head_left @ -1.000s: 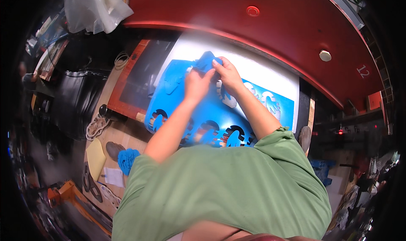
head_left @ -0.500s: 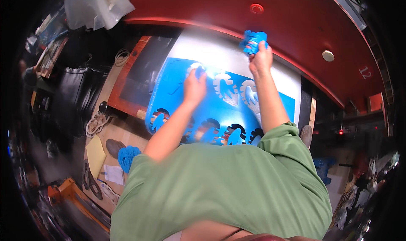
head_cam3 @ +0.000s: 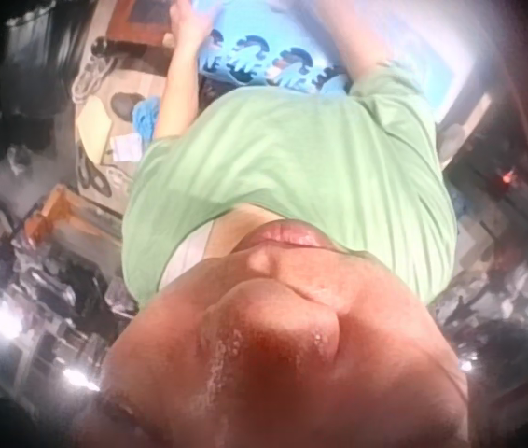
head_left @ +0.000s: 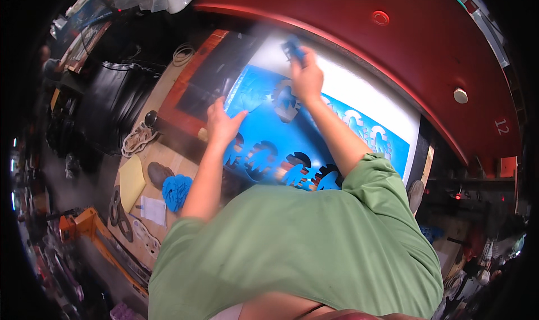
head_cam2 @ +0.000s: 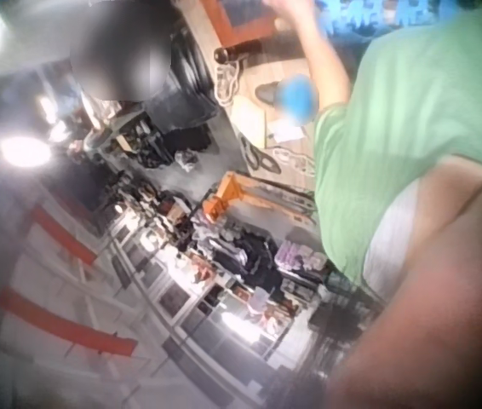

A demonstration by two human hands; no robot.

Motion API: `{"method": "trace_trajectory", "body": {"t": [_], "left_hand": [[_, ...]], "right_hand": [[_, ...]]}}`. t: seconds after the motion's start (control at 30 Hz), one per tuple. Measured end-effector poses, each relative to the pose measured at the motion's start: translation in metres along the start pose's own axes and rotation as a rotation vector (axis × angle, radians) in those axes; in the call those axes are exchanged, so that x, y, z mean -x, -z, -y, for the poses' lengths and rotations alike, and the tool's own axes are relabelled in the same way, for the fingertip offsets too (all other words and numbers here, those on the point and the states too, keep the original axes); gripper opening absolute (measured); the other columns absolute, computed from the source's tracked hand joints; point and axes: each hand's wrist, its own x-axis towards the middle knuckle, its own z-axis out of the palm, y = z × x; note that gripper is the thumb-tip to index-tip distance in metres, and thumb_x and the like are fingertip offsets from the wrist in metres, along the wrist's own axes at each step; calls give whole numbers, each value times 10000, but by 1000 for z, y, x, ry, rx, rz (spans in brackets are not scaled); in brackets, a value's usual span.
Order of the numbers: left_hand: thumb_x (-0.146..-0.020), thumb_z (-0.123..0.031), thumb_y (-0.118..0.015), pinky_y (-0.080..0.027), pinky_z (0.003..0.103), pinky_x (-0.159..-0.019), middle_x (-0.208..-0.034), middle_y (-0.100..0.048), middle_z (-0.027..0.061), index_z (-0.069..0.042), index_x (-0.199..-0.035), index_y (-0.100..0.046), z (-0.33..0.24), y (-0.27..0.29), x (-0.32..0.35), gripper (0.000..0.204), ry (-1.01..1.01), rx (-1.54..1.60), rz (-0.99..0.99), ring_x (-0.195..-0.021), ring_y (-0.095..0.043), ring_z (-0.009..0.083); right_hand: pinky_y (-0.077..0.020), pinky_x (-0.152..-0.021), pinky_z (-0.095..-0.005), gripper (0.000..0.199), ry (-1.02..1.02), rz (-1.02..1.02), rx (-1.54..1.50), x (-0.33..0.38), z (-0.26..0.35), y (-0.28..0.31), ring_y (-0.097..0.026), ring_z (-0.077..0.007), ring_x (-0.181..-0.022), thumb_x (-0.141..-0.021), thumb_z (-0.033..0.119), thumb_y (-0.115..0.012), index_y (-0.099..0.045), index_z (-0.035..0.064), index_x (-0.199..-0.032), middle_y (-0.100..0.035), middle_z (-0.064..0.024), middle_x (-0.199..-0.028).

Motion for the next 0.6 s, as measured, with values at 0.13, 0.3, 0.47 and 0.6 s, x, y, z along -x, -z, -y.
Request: {"method": "trace_trajectory", "body": {"t": [0.13, 0.3, 0.47, 0.6], "left_hand": [[-733, -304, -830, -466, 421, -973, -1282, -549, 273, 14, -1329, -503, -1, 4, -14, 751, 94, 200, 88, -1150, -574, 390], [-869, -18, -652, -523, 329, -875, -1193, -608, 145, 16, -1346, -494, -1, 22, -33, 503, 131, 858, 527, -1052, -611, 217], [-877, -18, -638, -519, 323, -887, -1223, -605, 160, 31, -1346, -489, 12, 19, -37, 494, 159, 1099, 575, -1068, -614, 220], [-879, -33, -626, -495, 371, -940, -1238, -611, 163, 36, -1349, -484, 23, 11, -51, 496, -9, 780, 402, -1110, -611, 251]], "right_hand": [[-505, -749, -473, 248, 344, 590, 296, 50, 24, -10, -661, -349, -865, -891, 203, -608, -608, 122, -1125, -679, -152, -888], [-501, -848, -462, 438, 654, 521, 146, 68, 18, -8, -626, -352, -1002, -816, 317, -716, -614, 79, -1169, -673, -153, -1038], [-506, -795, -439, 477, 370, 502, 177, 56, 9, -24, -648, -344, -899, -880, 377, -669, -584, 46, -1212, -679, -176, -993], [-448, -520, -264, 285, -338, 354, -342, 28, 7, -29, -559, -113, -619, -998, 271, -491, -562, 27, -1127, -676, -76, -898]]}}
